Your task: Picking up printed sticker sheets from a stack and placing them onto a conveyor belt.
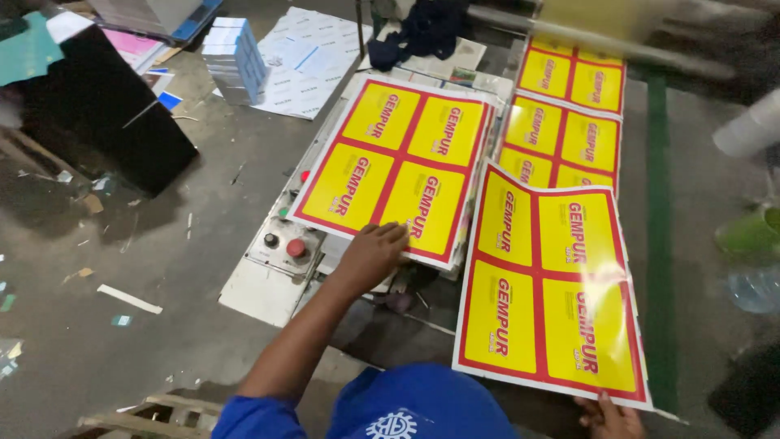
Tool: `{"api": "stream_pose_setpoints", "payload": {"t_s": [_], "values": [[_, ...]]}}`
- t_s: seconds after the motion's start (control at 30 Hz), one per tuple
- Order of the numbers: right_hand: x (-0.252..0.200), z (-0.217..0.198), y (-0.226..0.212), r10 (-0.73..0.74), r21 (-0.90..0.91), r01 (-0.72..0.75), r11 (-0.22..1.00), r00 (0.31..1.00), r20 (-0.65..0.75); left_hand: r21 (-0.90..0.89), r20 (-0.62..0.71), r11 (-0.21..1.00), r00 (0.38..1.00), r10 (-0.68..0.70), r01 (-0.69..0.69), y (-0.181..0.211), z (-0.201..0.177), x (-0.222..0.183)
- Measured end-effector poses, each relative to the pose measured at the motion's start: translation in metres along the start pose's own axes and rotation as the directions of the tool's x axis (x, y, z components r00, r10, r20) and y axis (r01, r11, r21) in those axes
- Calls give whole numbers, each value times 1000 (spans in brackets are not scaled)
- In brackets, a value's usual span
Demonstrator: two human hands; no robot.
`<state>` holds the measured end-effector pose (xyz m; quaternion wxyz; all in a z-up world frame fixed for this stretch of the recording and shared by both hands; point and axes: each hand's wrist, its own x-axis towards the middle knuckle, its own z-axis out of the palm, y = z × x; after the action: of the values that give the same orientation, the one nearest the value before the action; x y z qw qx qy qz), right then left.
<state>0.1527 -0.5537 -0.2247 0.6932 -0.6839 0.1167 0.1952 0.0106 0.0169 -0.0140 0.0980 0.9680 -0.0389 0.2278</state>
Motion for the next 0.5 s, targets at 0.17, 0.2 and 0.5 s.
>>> {"api": "stream_pose_setpoints", "payload": {"t_s": [0.17,0.2,0.5], "values": [[-70,28,-37,-5,-34,-4,999,970,-242,-34,71,998,996,52,-50,-8,-12,8],[-78,31,-41,84,-29,-98,995,945,-316,-29,74,999,996,42,-39,-7,-19,10],[-77,44,-7,26,119,-1,993,979,-204,-54,-160,999,987,-6,-2,14,-53,16]]}}
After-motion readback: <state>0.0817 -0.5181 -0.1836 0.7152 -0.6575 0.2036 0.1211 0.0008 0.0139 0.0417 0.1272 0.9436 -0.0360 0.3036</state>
